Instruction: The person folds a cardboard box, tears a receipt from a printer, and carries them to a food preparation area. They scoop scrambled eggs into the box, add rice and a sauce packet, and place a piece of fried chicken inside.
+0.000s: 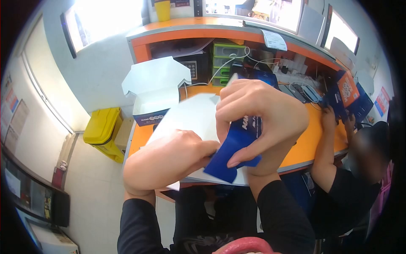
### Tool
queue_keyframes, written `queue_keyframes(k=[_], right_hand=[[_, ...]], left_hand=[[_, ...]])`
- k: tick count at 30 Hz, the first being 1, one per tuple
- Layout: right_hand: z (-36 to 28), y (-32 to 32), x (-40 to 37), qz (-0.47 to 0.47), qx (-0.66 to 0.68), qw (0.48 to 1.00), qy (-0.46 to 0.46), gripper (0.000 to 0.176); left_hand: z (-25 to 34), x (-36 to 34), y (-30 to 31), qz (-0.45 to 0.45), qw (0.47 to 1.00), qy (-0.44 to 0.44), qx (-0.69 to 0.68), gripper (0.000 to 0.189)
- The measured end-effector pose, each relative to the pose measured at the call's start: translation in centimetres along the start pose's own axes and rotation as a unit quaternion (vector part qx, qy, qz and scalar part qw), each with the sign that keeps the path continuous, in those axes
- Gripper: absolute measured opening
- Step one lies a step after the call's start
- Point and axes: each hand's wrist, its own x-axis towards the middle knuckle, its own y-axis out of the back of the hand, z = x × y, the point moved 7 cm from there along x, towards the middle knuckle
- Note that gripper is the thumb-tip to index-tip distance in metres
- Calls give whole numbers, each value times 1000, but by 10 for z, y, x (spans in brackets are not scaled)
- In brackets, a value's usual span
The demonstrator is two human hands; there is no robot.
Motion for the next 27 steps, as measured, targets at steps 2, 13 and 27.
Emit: queue_keyframes(k=[2,13,27], right_hand=[[-4,-2,-2,-6,-37,999,-23,34],[-20,44,-22,285,-126,949,-34,22],[2,21,27,543,-246,788,154,16]], left_hand=[[-4,0,3,24,1000,1,-2,13],[5,-106,105,596,783,-99,148,59],[-96,-19,102,584,659,-169,-443,53]])
